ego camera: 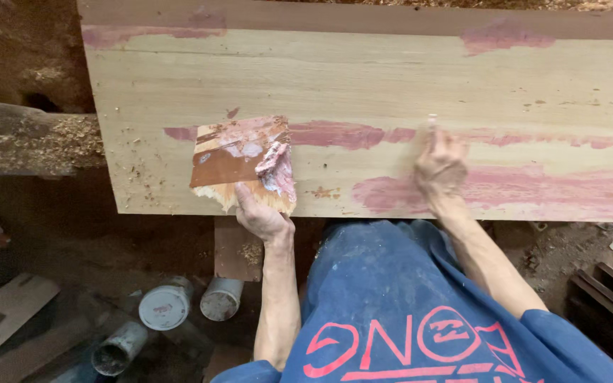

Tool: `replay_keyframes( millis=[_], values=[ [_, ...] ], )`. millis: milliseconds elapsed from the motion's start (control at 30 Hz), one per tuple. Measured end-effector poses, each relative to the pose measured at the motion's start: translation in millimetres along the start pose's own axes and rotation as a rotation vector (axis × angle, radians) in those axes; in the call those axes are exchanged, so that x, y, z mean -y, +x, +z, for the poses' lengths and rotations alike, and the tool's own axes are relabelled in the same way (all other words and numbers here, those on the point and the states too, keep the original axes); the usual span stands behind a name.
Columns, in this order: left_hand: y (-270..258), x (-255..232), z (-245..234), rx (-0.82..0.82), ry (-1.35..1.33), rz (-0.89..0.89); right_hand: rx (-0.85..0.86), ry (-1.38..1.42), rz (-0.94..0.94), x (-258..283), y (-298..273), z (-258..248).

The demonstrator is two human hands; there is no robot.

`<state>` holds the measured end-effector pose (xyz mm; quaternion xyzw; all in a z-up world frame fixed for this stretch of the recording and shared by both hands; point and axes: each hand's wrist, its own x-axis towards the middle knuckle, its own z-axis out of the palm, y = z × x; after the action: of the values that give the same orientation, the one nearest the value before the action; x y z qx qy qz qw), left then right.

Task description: The person scoops pink wood filler from a bucket onto a wooden spreader, then uses a small piece of wood to rub the filler into the surface of a large plank. The person repeatedly applies and rubs the filler along the plank's surface.

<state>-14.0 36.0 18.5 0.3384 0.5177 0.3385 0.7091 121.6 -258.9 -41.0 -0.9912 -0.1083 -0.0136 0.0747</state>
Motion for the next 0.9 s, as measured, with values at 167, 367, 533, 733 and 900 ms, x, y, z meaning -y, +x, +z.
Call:
replay_keyframes(
  millis=[167, 367, 533, 733, 900],
  values=[
    [18, -27, -30, -0.131, -0.009, 0.064, 0.01, -0.148, 0.013, -14, 8, 15],
    [33, -35, -64, -0.201, -0.002, 0.148, 0.129, -0.169, -0.211, 108, -11, 63],
    [20, -24, -53, -0.177, -0.029, 0.14, 0.11, -0.069, -0.224, 177, -14, 70],
    [-15, 7, -3, 0.051, -0.024, 0.079, 0.373, 0.68, -0.248, 150, 4, 31],
    [-50, 44, 27, 0.162, 0.076, 0.116, 0.382, 0.793, 0.104, -1, 13, -23]
  ],
)
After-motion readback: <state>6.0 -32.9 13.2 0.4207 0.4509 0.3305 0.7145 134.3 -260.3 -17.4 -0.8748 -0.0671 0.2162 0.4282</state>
